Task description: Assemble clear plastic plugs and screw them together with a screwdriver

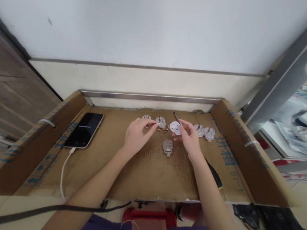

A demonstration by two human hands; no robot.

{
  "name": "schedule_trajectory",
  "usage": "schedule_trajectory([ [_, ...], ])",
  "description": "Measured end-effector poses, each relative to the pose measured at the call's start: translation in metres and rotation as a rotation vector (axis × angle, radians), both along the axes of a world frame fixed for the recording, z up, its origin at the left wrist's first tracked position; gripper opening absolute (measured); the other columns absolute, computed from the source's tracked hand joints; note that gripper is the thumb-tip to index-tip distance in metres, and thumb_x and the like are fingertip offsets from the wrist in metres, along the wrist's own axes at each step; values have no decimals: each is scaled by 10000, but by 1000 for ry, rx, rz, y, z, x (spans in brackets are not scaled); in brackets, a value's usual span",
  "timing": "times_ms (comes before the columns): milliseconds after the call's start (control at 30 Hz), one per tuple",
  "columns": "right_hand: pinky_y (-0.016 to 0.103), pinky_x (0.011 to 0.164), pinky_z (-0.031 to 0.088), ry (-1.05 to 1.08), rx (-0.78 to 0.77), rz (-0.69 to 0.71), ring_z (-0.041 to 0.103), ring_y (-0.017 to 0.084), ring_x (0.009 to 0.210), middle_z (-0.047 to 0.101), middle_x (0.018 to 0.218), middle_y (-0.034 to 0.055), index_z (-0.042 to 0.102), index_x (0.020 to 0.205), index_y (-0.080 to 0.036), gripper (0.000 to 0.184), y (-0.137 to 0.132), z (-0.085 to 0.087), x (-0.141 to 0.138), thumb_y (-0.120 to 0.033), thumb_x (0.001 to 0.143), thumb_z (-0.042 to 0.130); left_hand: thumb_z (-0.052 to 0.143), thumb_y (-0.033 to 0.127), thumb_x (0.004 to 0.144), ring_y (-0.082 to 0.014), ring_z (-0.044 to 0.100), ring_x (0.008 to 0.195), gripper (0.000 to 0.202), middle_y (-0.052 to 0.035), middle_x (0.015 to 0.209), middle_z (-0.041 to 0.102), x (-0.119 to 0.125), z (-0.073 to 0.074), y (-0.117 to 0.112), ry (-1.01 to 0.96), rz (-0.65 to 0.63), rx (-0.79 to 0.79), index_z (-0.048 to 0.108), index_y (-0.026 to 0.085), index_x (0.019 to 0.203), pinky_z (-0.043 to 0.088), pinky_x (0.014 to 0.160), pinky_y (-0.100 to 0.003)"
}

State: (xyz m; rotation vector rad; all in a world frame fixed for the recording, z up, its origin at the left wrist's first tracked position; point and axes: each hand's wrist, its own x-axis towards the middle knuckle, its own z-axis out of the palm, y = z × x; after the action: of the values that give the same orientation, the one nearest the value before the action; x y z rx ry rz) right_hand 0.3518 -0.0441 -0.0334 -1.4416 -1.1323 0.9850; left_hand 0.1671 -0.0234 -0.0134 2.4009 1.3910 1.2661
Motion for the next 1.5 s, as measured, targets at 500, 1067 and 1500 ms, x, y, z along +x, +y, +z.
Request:
schedule_trajectory([
  [500, 367, 803, 325, -980, 293, -106, 458, 238, 954, 543, 993, 92, 626, 1033, -200, 384, -52, -5, -7, -464, 759, 576, 557, 227, 829, -157, 583, 830, 97, 5, 876, 683, 7, -3, -15, 182, -303, -156, 630, 213, 891, 452, 797, -300],
  [1067, 367, 818, 391, -827, 292, -16, 517, 215, 871, 604, 921, 86, 569, 1147, -162, 407, -51, -12, -18, -278, 758, 539, 410, 228, 920, -170, 570, 885, 237, -41, 944, 659, 10, -2, -19, 409, -272, -16, 629, 219, 1010, 434, 805, -316],
  [1500, 221, 585, 440, -63, 213, -137, 543, 101, 639, 597, 796, 22, 376, 1140, -178, 455, -47, -9, -17, -402, 778, 536, 519, 341, 850, -216, 531, 858, 196, -23, 914, 661, 0, -7, 0, 346, 80, -71, 669, 252, 940, 437, 770, -336],
])
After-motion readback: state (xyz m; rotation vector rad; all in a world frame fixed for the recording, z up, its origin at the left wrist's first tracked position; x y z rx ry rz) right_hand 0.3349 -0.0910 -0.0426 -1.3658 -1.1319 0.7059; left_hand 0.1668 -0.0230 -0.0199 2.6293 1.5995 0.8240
